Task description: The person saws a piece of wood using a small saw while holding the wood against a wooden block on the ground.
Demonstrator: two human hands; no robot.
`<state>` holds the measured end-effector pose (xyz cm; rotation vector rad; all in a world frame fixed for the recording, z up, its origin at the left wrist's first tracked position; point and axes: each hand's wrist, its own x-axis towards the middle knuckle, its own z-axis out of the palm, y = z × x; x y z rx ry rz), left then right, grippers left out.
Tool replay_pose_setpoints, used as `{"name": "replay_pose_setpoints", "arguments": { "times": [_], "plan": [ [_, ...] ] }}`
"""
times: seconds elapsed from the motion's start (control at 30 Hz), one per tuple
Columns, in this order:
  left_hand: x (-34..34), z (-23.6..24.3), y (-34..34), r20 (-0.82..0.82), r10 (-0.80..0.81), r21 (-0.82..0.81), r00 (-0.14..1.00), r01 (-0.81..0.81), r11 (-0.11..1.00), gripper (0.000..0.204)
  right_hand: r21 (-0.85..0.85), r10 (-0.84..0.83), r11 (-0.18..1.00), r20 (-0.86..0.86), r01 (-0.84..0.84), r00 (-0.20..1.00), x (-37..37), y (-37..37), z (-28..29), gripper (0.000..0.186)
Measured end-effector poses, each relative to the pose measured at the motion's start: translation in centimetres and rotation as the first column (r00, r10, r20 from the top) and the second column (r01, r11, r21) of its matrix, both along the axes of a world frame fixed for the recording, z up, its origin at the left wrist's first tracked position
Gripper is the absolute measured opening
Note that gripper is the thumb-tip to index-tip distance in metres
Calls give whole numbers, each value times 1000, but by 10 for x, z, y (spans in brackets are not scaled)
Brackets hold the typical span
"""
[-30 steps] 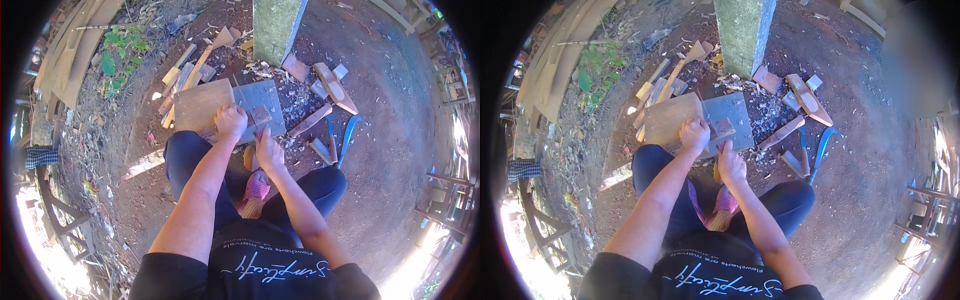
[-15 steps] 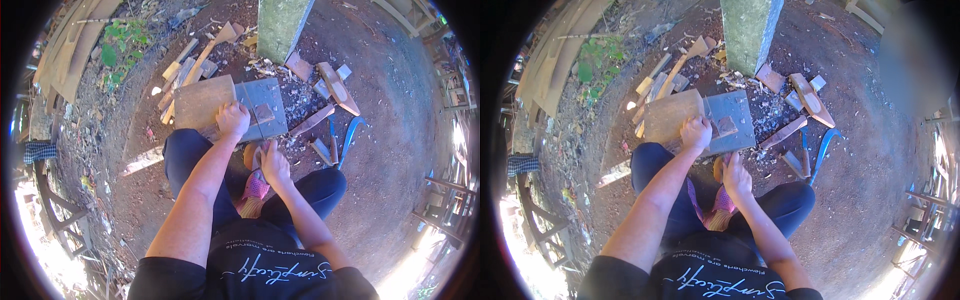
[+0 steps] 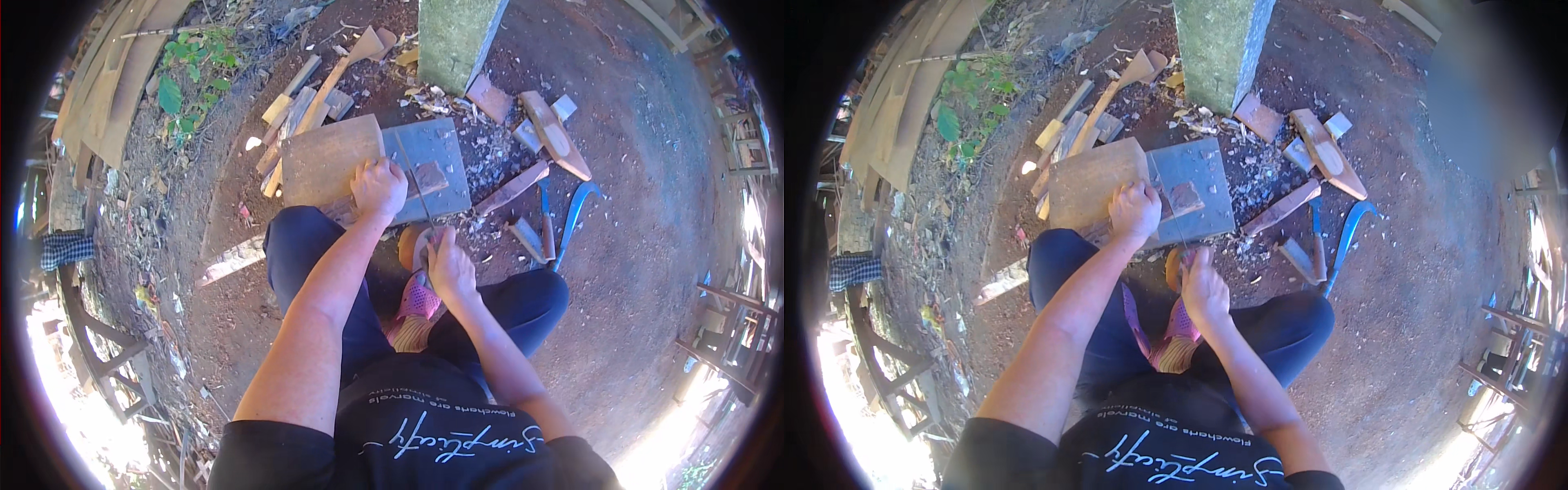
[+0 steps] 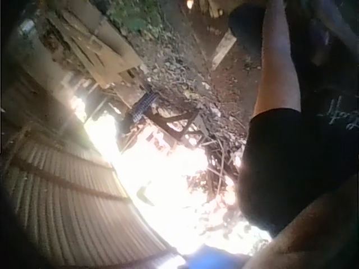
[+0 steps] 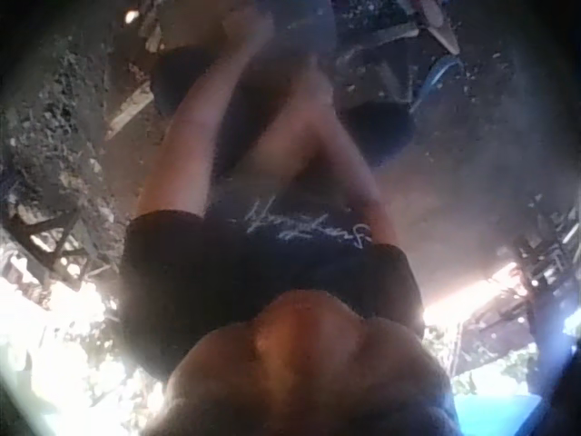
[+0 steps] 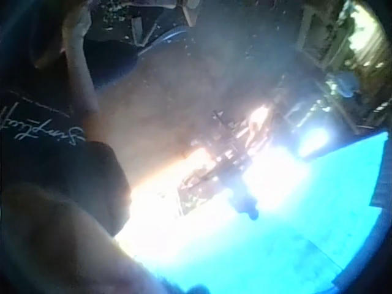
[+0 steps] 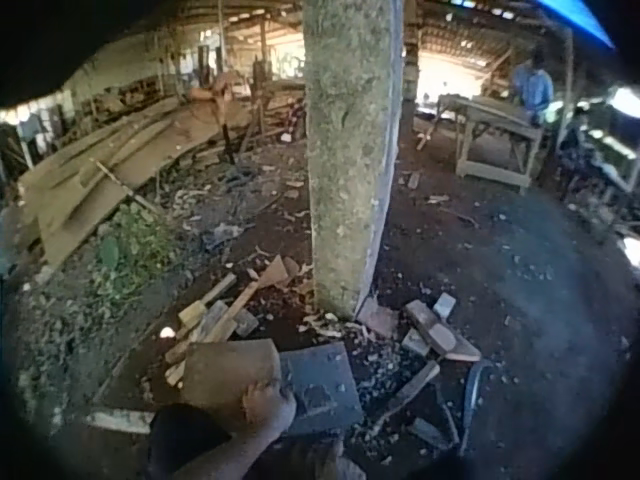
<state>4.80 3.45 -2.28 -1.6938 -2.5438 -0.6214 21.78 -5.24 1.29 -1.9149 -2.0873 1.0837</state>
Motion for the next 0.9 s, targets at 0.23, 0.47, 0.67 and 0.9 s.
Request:
{"name": "replay_pose_setpoints", "arguments": {
  "times": [0.23, 0.47, 0.67, 0.9],
  "plan": [
    [7, -13, 2, 27, 26, -35, 999, -25, 999, 24, 64, 28, 997, 39, -30, 999, -23, 43, -10, 30],
    [7, -7, 1, 0, 3, -25, 1000, -3, 1000, 25, -9, 2, 1000, 96, -1, 995, -15, 28, 5, 30],
    [1, -20, 3, -18, 30, -15, 999, -30, 999, 24, 52, 26, 998, 76, -30, 997, -20, 32, -6, 31],
    [5, -9, 7, 4, -5, -40, 1000, 5, 999, 25, 11, -10, 1000, 79, 9, 997, -16, 34, -6, 29]
  ]
}}
